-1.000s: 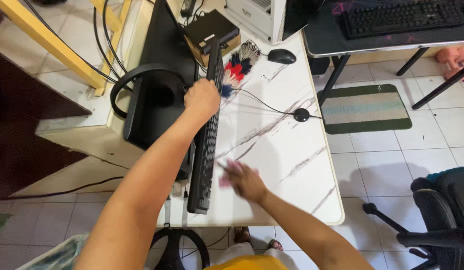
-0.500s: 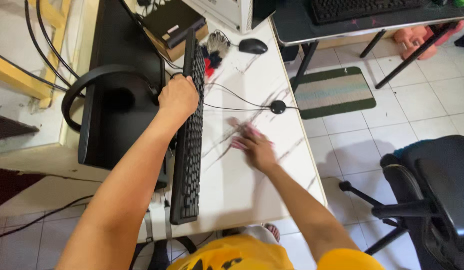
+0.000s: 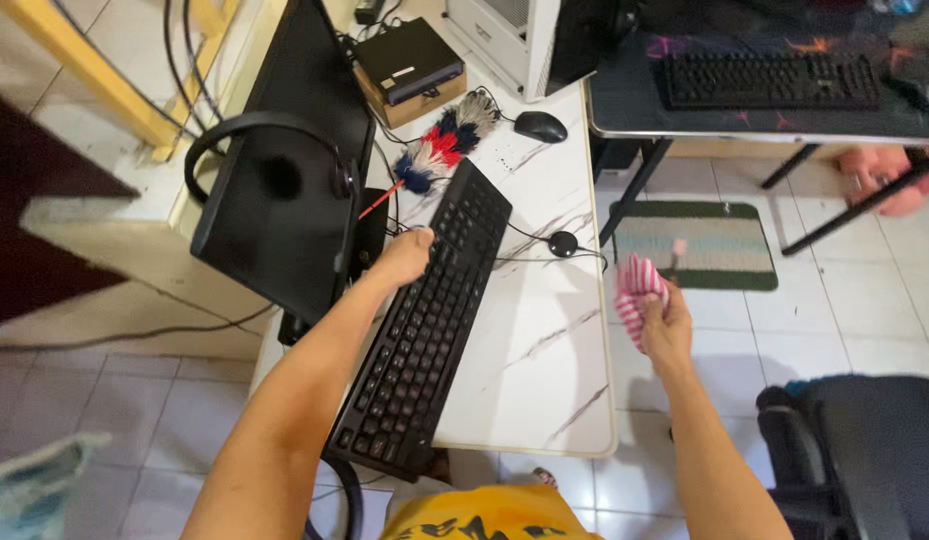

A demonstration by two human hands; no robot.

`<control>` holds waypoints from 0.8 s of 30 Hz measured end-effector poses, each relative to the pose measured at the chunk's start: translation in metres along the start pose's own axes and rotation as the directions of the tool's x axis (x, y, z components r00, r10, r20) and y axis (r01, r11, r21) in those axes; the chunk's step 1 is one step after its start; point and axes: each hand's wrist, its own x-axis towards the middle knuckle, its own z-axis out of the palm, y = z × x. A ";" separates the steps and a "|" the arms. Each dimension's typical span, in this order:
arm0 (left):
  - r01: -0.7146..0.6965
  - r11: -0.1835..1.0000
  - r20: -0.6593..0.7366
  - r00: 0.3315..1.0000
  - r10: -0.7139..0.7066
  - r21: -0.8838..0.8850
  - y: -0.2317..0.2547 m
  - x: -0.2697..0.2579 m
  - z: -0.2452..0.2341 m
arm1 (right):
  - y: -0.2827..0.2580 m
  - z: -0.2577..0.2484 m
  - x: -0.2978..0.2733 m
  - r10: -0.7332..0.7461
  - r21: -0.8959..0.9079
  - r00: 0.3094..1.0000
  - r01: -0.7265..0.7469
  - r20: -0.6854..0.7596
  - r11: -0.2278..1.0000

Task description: The person cleans a computer desk setup using a duster, cloth, and spoon. They dust the desk surface, wipe the monitor, and then use a spoon to scrape debris from between the keyboard keys before wiping the keyboard with a cloth.

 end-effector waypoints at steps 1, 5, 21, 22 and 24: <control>0.040 0.997 0.002 0.999 -0.040 -0.072 -0.001 -0.008 0.009 | -0.002 0.001 0.007 0.093 0.157 0.994 -0.102 0.064 0.982; 0.198 0.908 0.094 0.980 -0.176 -0.370 -0.005 -0.047 0.033 | -0.008 0.009 0.020 0.248 0.490 0.869 -0.453 0.427 0.744; 0.616 0.620 0.532 0.771 -0.350 -0.485 -0.068 -0.144 0.044 | 0.027 0.196 0.095 0.244 0.344 0.612 -0.681 0.752 0.646; 0.635 0.580 0.544 0.760 -0.355 -0.510 -0.071 -0.143 0.045 | 0.028 0.205 0.101 0.301 0.332 0.621 -0.696 0.723 0.637; 0.665 0.498 0.567 0.742 -0.358 -0.556 -0.077 -0.137 0.047 | 0.025 0.223 0.117 0.406 0.315 0.636 -0.720 0.656 0.618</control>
